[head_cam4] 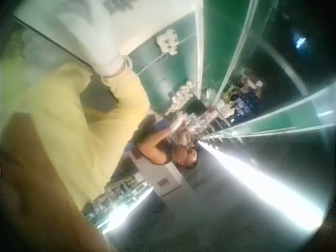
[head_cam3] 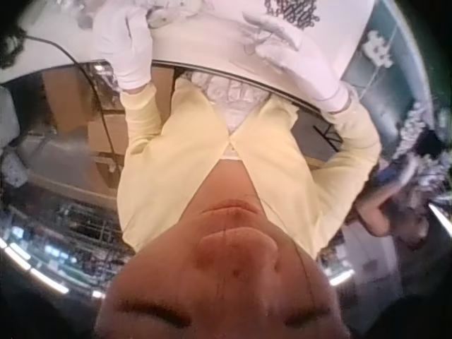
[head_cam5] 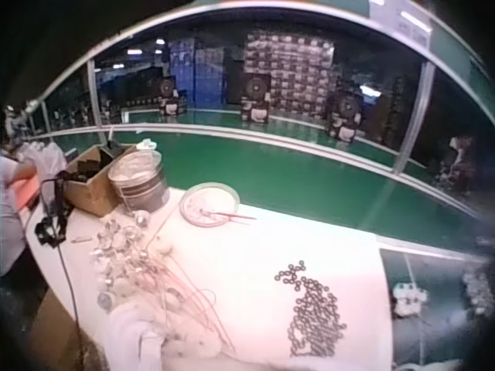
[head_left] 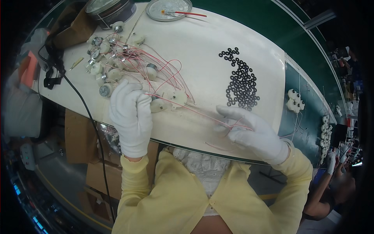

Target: The person repeatedly picks up small white cylindrical components and black washers from a table, inserts the washers into the components, and places the assembled units on the right side of the table. The process is continuous and repetitive throughout the clip.

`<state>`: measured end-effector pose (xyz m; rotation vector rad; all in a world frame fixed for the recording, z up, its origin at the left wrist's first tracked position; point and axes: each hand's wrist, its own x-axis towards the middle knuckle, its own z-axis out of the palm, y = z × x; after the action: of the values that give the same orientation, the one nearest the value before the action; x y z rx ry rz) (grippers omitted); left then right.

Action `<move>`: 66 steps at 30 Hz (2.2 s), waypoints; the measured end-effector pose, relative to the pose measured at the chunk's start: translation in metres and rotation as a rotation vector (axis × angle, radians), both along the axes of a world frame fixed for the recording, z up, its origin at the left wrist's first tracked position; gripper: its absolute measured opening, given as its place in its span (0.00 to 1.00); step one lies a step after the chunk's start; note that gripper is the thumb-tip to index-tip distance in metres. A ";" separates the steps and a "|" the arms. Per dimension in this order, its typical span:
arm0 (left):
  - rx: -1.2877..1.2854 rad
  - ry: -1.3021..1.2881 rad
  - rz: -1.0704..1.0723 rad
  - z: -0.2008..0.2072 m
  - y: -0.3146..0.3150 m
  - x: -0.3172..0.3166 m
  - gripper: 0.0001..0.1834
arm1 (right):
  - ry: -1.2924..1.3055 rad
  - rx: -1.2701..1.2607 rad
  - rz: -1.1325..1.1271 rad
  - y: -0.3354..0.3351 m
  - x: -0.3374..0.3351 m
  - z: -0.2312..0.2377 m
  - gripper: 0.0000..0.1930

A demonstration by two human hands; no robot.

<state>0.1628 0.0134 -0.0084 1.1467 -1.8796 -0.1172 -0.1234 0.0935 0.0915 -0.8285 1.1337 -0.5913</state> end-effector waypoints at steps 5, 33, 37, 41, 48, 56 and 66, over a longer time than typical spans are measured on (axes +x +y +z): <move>0.031 -0.007 0.030 -0.004 -0.004 0.008 0.05 | 0.161 -0.410 -0.068 0.023 -0.012 -0.011 0.40; 0.033 -0.378 0.012 0.021 0.008 -0.052 0.17 | 1.275 -0.933 0.573 0.075 -0.074 -0.002 0.05; 0.004 -0.435 -0.009 0.025 0.010 -0.053 0.20 | 1.423 -1.039 0.600 0.058 -0.073 -0.017 0.04; -0.025 -0.448 -0.036 0.022 0.008 -0.052 0.21 | 1.430 -1.021 0.616 0.048 -0.078 -0.022 0.04; 0.080 0.034 -0.239 0.021 0.022 -0.011 0.24 | 1.140 -0.885 0.465 0.062 -0.101 0.007 0.06; 0.007 0.089 -0.199 0.006 0.032 0.008 0.25 | 1.144 -0.657 -0.028 0.064 -0.089 -0.001 0.19; -0.016 -0.089 -0.207 0.010 0.022 -0.003 0.23 | 1.243 -0.720 0.149 0.062 -0.073 -0.034 0.18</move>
<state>0.1595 0.0349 0.0018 0.9578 -2.0720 -0.1683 -0.1967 0.1557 0.0578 -2.0376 1.9680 -0.3096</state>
